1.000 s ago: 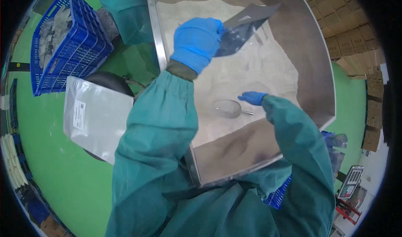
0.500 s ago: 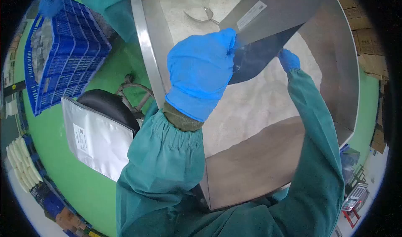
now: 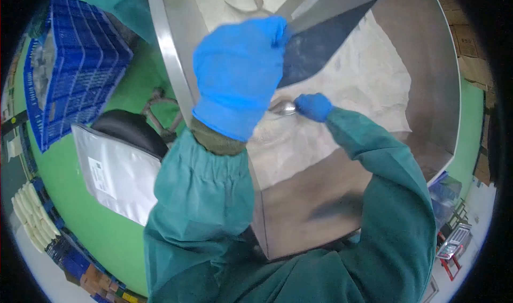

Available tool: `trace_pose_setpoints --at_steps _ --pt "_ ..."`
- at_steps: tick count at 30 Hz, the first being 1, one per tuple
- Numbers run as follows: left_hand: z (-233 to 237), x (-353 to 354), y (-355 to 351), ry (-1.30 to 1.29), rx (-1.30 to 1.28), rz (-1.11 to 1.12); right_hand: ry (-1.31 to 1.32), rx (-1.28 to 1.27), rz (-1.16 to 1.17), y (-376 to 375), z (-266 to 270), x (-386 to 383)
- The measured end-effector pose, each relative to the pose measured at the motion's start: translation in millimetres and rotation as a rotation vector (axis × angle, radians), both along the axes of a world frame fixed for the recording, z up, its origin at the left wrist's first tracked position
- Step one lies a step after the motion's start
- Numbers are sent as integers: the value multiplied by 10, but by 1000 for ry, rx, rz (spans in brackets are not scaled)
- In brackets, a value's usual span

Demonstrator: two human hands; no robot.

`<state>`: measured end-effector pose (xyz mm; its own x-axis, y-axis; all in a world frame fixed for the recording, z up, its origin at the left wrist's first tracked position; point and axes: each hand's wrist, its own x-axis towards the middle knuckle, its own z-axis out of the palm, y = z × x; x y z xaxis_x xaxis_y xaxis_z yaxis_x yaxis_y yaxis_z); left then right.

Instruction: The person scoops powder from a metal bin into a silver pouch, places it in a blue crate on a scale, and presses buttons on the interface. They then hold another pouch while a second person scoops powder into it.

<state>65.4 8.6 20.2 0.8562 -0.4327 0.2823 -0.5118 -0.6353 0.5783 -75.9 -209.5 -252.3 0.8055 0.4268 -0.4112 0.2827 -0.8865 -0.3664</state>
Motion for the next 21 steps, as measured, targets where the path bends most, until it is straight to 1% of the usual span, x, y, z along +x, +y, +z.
trace_pose_setpoints --at_steps 1,2,3,4,5,6,7,8,9,10,11,12,13,14,16,17,19,20,21 --pt "-38 -49 17 -60 45 -32 -75 -105 -57 -179 125 -78" --pt "-11 -102 0 -12 45 -35 -140 -210 -111 -431 207 -88" --pt "79 -125 -24 -24 76 -20 -147 -370 -303 -706 120 -53" --pt "102 -144 -54 -51 107 -9 -248 -366 -383 -1017 61 -21" --pt "39 -169 -60 -31 110 -10 -282 -348 -497 -1147 127 -2" --pt "-9 -145 -54 -149 121 1 -126 -463 -484 -1120 267 41" --pt "-33 -113 -43 -276 130 13 -68 -328 -451 -1075 230 -69" --pt "-8 -102 -40 -283 134 17 -11 -193 -414 -993 97 -251" --pt "18 -99 -49 -256 142 14 -1 -199 -267 -850 -155 -456" --pt "33 -117 -56 -222 154 5 48 -52 -225 -655 -354 -693" --pt "38 -131 -58 -222 161 1 101 -129 -164 -339 -427 -809" --pt "43 -134 -61 -201 168 -14 211 -160 -170 10 -296 -804" --pt "51 -131 -61 -183 175 -24 255 -147 -173 198 -172 -789" --pt "45 -137 -53 -188 181 -21 250 -140 -169 240 -159 -838" --pt "-2 -152 -22 -171 203 -97 302 -96 -230 244 -122 -936" --pt "-33 -154 -5 -176 200 -85 322 -48 -268 194 69 -961" --pt "-85 -181 -43 -235 234 -74 315 -74 -222 22 532 -1039" --pt "-100 -198 -73 -252 213 -60 305 -95 -181 -71 814 -1035" --pt "-118 -221 -105 -218 227 -59 284 -121 -175 -126 1220 -1009"
